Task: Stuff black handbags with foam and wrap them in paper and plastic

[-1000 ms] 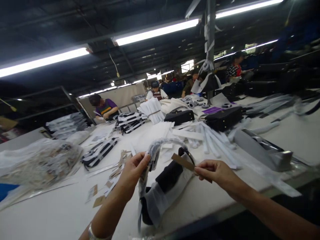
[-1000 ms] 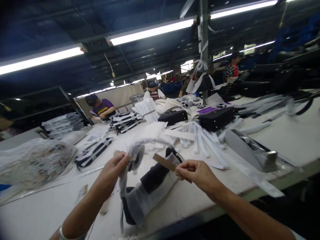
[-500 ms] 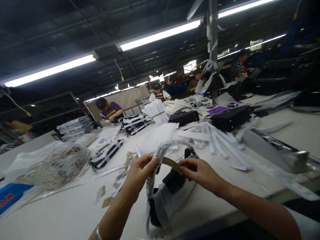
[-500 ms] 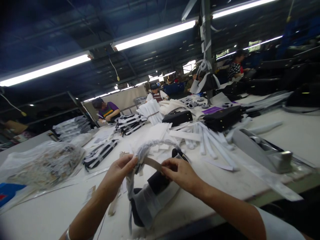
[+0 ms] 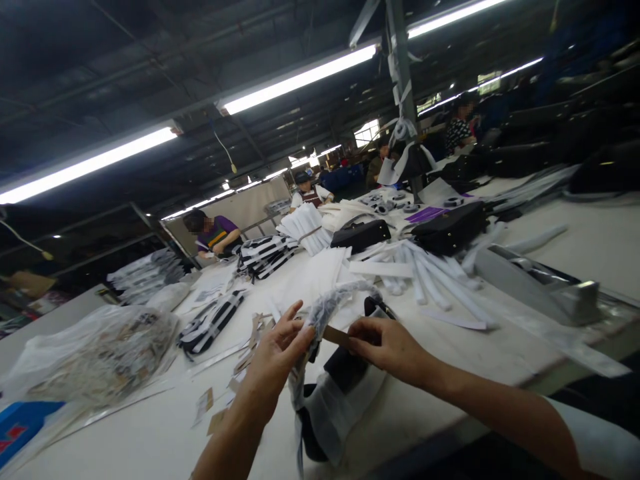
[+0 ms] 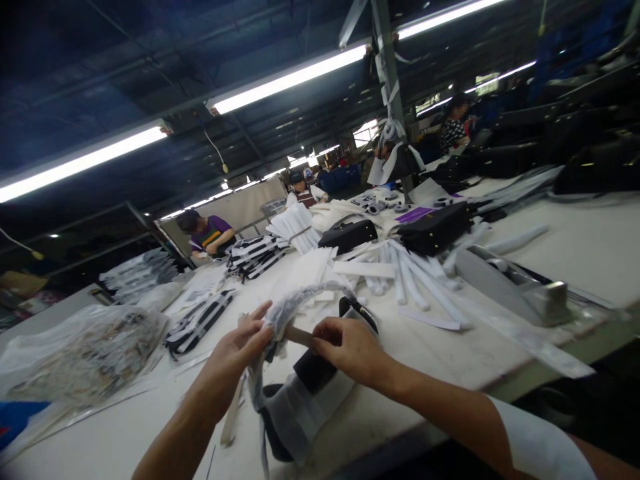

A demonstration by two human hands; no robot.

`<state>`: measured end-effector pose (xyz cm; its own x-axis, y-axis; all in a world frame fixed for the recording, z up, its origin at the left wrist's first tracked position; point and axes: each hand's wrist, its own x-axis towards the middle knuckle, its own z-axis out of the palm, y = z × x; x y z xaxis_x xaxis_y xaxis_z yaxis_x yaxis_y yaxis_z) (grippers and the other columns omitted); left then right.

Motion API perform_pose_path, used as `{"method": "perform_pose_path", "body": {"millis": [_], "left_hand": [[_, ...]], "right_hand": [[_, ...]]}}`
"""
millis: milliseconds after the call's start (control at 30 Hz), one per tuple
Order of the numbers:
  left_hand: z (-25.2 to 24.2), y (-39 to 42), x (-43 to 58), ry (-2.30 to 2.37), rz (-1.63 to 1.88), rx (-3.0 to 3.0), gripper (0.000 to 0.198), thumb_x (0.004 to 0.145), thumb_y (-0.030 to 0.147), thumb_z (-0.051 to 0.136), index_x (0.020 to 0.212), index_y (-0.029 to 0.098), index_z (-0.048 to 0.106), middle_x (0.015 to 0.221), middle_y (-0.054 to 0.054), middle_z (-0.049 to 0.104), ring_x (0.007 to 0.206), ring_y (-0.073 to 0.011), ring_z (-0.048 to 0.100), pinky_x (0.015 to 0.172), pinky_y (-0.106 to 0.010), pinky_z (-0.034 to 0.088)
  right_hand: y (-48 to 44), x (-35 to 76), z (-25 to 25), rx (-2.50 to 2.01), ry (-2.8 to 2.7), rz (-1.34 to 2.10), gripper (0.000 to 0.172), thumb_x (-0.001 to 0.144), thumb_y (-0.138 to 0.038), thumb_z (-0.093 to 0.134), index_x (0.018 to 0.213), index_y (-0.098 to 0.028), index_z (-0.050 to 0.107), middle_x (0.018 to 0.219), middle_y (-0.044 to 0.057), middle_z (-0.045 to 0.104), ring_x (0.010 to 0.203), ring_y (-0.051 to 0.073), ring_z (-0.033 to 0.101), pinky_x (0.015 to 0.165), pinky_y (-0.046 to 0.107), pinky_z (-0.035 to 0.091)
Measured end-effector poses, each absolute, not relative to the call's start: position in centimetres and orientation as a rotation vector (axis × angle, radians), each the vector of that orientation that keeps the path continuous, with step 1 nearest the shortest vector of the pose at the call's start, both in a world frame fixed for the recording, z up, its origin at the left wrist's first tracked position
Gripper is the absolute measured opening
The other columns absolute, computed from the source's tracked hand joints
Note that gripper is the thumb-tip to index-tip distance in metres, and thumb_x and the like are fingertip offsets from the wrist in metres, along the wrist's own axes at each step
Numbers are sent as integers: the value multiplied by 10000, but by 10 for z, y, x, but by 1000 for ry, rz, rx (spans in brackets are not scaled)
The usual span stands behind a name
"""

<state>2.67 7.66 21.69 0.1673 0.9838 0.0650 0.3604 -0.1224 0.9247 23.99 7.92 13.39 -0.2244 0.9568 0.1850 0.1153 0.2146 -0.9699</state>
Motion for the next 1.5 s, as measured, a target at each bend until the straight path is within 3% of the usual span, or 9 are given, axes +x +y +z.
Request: {"method": "perform_pose_path", "body": {"millis": [167,267,467,833,967,1100,1300,1500], "left_hand": [[218,74,27,1340,956,1747,342,780,561,703,897,246,769,1573,-62,391,1491,-335,255,1220,-490,182],[220,70,24,1350,987,1742,336,784,550,704,910,246,771,1577,-64,383,1488,-351,256,1215,-524,178],[219,71,21,1320,989,1595,330,810,546,675,890,237,761,1554,-51,421,1492,-331,255,1219,-552,140],[217,74,27,1319,1006,1617,317,783,540,695,879,247,769,1537,-52,446,1469,-344,308,1214,-572,142],[219,73,31,1324,973,1649,340,783,555,690,889,242,773,1542,-61,437,1478,-366,277,1195,-601,190],[217,72,32,1329,996,1680,342,783,554,696,868,231,767,1542,-81,436,1476,-377,278,1190,-598,223],[212,76,25,1399,1015,1907,356,807,571,664,887,239,764,1523,-108,461,1453,-356,339,1201,-561,212],[210,75,26,1457,1017,2110,332,838,533,634,961,250,757,1512,-99,474,1429,-321,388,1213,-506,226]], "right_hand": [[87,223,142,-924,-1461,1305,352,833,-535,691,889,-190,655,812,29,724,563,110,549,481,216,364],[90,226,137,-929,-1483,1347,365,841,-538,681,891,-181,622,839,50,747,571,113,563,490,211,376],[86,243,122,-887,-1582,1256,317,900,-447,621,1090,-206,699,828,31,748,599,127,578,555,230,430],[84,226,142,-952,-1546,1135,367,866,-518,652,770,-178,752,656,21,713,495,110,539,490,219,386],[91,211,151,-788,-1450,1270,364,842,-529,676,846,-178,774,687,15,696,525,101,521,505,215,376],[92,205,155,-672,-1381,1386,323,815,-489,710,837,-175,780,695,-3,641,618,104,502,585,219,386],[80,217,167,-601,-1279,1653,263,799,-308,712,1024,-188,775,813,4,663,797,134,551,746,239,430],[71,213,174,-595,-1244,1539,358,818,-426,750,1090,-192,759,1016,56,732,990,209,635,965,336,448]]}}
